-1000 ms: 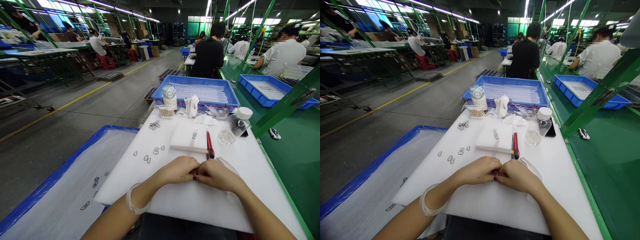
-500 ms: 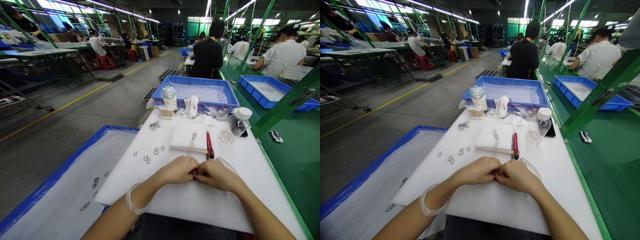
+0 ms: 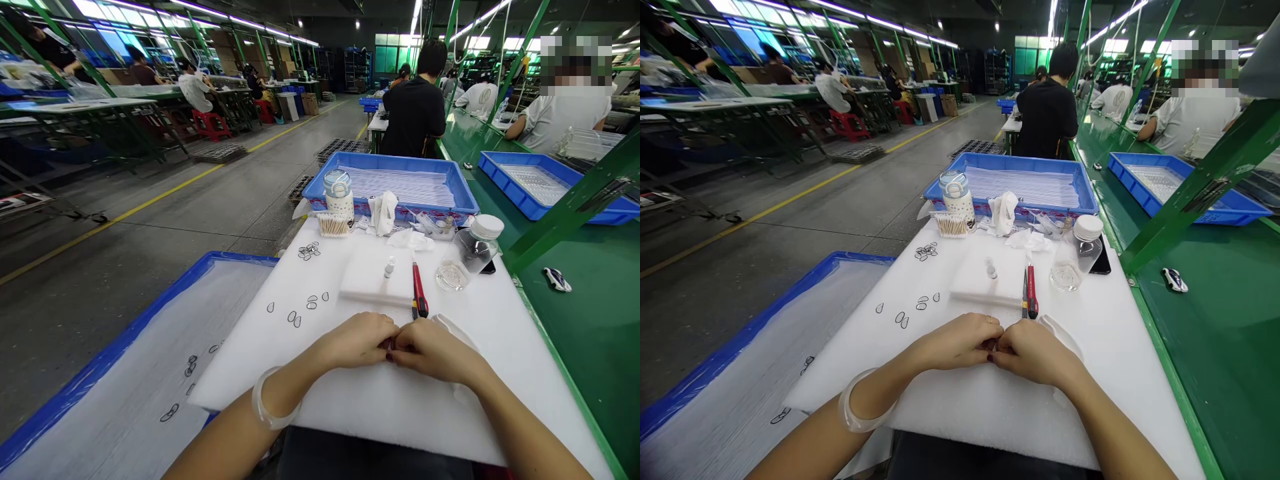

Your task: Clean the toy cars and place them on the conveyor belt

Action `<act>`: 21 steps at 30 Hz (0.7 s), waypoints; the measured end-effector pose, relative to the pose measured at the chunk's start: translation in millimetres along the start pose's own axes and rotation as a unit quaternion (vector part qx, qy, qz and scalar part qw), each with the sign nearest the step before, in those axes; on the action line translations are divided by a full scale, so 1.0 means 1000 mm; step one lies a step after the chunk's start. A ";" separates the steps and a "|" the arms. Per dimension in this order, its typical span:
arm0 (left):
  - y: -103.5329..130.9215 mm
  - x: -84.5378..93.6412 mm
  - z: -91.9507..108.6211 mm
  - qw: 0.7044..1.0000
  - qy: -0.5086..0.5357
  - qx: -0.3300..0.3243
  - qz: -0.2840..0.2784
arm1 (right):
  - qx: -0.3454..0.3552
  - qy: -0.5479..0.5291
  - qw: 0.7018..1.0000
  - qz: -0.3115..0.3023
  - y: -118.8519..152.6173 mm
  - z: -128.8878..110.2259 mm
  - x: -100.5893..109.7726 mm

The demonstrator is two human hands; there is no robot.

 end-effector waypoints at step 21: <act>0.000 0.001 0.001 1.000 -0.006 -0.007 0.003 | -0.001 0.004 1.000 0.001 0.000 0.000 -0.001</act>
Point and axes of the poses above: each hand's wrist, its own y-axis away from the middle knuckle, its own x-axis out of the back of the hand, z = x × y, the point moved 8 cm from there along -y, towards the middle knuckle, and after that the axes turned 13 degrees about z, right-handed, at the moved point
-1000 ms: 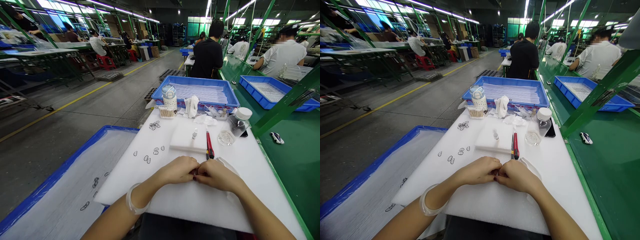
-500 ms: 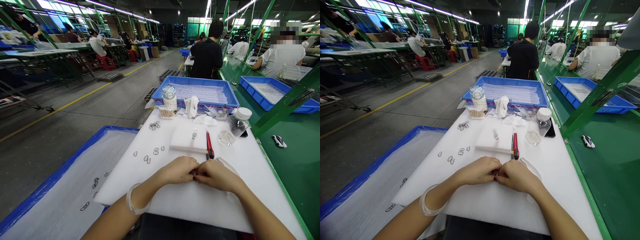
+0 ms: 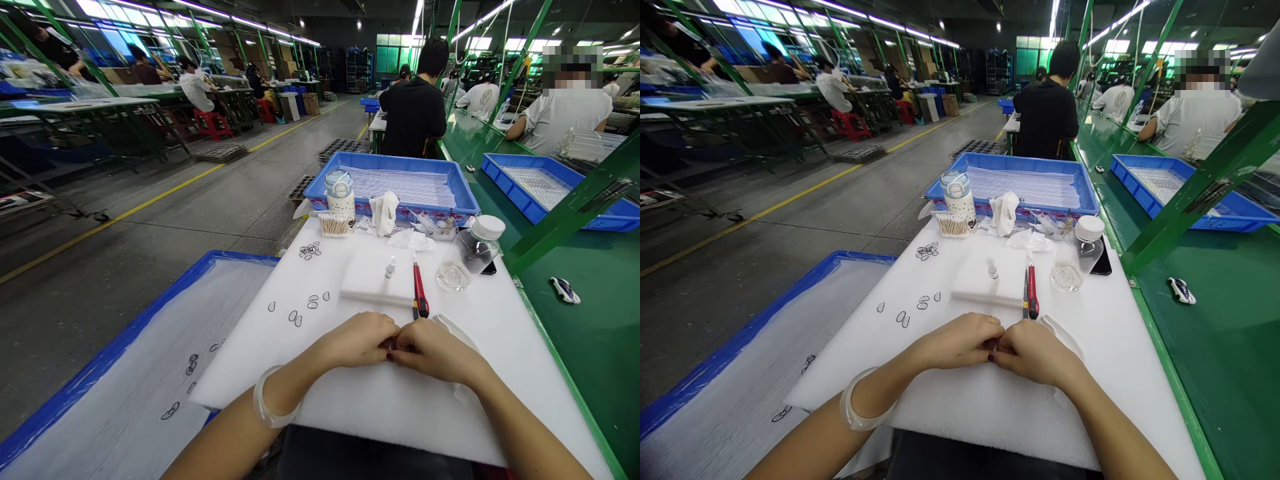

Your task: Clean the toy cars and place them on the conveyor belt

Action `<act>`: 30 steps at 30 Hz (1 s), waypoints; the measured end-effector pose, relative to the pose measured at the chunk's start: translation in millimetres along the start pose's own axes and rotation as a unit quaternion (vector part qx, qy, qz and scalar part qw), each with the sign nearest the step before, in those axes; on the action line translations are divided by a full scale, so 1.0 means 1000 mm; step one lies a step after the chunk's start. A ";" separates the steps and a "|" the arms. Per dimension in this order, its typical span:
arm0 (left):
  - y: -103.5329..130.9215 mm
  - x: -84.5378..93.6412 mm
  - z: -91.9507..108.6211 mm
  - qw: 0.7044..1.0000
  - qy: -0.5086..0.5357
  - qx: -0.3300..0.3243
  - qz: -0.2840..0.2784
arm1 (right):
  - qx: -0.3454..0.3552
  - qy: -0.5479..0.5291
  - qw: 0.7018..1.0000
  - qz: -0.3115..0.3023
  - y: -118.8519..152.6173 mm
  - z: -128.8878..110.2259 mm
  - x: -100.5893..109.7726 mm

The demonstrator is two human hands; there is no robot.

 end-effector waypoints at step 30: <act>0.000 -0.002 -0.003 1.000 -0.006 0.004 -0.004 | 0.002 -0.001 1.000 -0.001 0.001 0.000 0.000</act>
Point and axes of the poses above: each hand's wrist, its own y-axis away from the middle knuckle, its own x-axis out of the back of the hand, z = x × y, the point moved 8 cm from there along -y, towards the middle knuckle, and after that the axes turned 13 degrees about z, right-handed, at the moved point
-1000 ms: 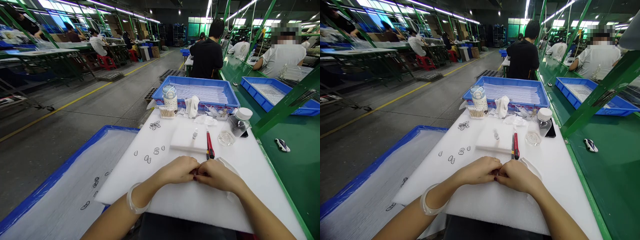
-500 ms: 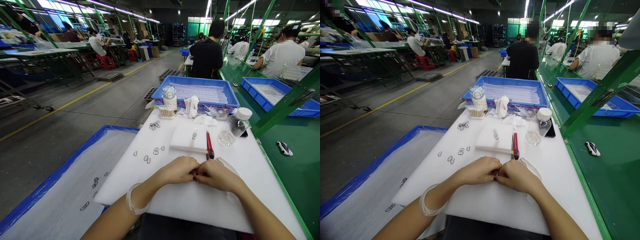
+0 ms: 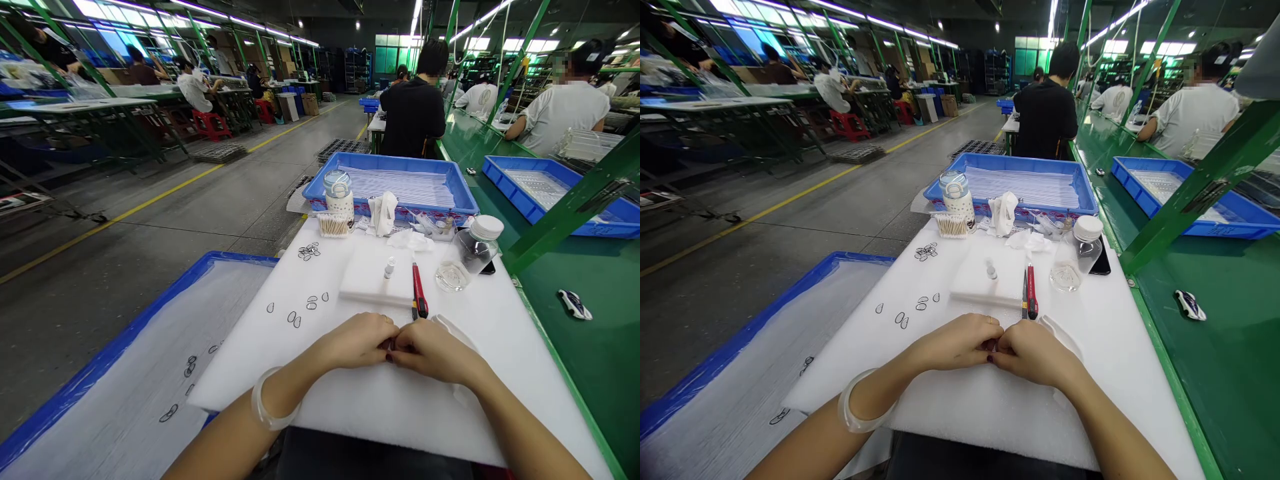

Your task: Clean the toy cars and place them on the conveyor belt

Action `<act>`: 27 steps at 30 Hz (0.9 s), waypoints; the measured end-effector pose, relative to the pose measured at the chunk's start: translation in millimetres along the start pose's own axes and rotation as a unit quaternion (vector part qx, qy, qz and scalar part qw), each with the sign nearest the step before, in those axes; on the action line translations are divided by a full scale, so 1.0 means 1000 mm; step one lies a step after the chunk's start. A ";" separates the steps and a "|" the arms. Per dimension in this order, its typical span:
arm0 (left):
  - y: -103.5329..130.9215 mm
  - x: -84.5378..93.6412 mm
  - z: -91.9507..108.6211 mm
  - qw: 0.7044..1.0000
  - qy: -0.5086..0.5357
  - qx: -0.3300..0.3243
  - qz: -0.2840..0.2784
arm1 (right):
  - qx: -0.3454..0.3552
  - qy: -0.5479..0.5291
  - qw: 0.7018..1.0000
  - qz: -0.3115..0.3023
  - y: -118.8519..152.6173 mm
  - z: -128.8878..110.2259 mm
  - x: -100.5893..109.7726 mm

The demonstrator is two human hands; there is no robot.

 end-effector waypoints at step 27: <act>0.000 0.000 0.000 1.000 0.006 -0.005 0.005 | 0.001 0.005 1.000 -0.004 0.000 0.001 0.000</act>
Point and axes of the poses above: each hand's wrist, its own y-axis away from the middle knuckle, its own x-axis out of the back of the hand, z = x × y, the point moved 8 cm from there along -y, towards the middle knuckle, and after that the axes turned 13 degrees about z, right-handed, at the moved point
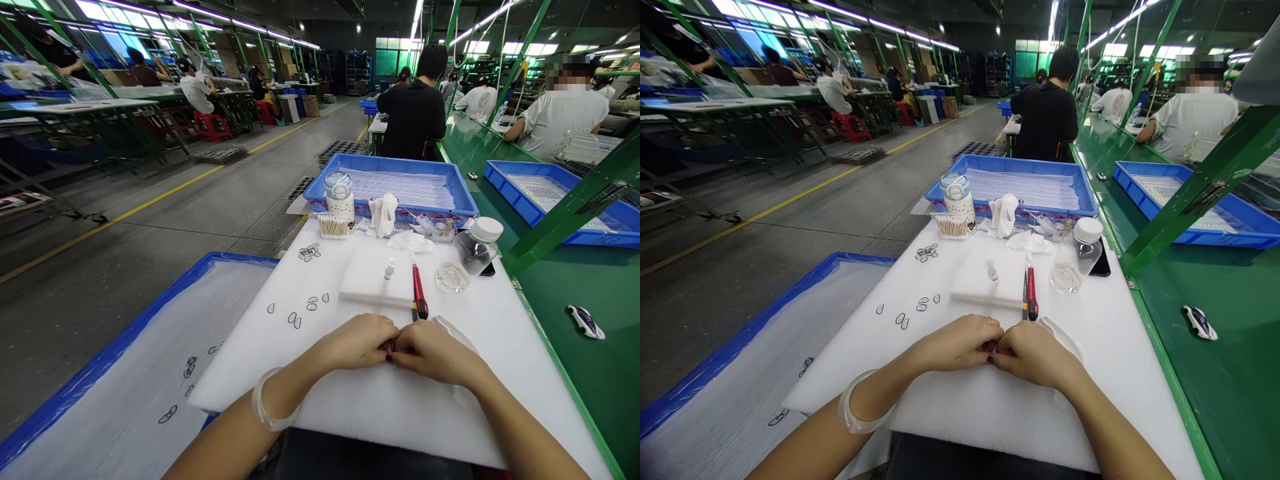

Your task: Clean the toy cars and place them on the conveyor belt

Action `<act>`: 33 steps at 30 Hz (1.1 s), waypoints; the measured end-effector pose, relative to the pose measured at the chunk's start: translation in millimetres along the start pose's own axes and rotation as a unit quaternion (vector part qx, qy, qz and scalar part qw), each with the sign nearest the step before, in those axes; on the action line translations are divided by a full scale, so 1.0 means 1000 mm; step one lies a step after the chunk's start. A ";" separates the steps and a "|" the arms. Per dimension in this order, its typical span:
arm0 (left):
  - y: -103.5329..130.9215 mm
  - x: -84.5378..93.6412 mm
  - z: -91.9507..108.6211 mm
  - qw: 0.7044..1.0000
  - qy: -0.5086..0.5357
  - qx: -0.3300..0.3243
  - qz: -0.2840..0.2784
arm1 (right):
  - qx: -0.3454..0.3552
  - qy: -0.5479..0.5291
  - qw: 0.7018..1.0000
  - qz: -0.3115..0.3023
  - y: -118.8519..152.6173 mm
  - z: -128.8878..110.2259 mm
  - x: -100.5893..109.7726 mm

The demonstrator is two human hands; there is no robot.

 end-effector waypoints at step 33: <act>0.000 0.000 0.000 1.000 -0.003 -0.003 0.008 | 0.002 -0.005 1.000 0.007 0.001 -0.001 0.001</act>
Point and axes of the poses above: each hand's wrist, its own y-axis away from the middle knuckle, its own x-axis out of the back of the hand, z = x × y, the point moved 8 cm from there along -y, towards the middle knuckle, and after that the axes turned 13 degrees about z, right-handed, at the moved point
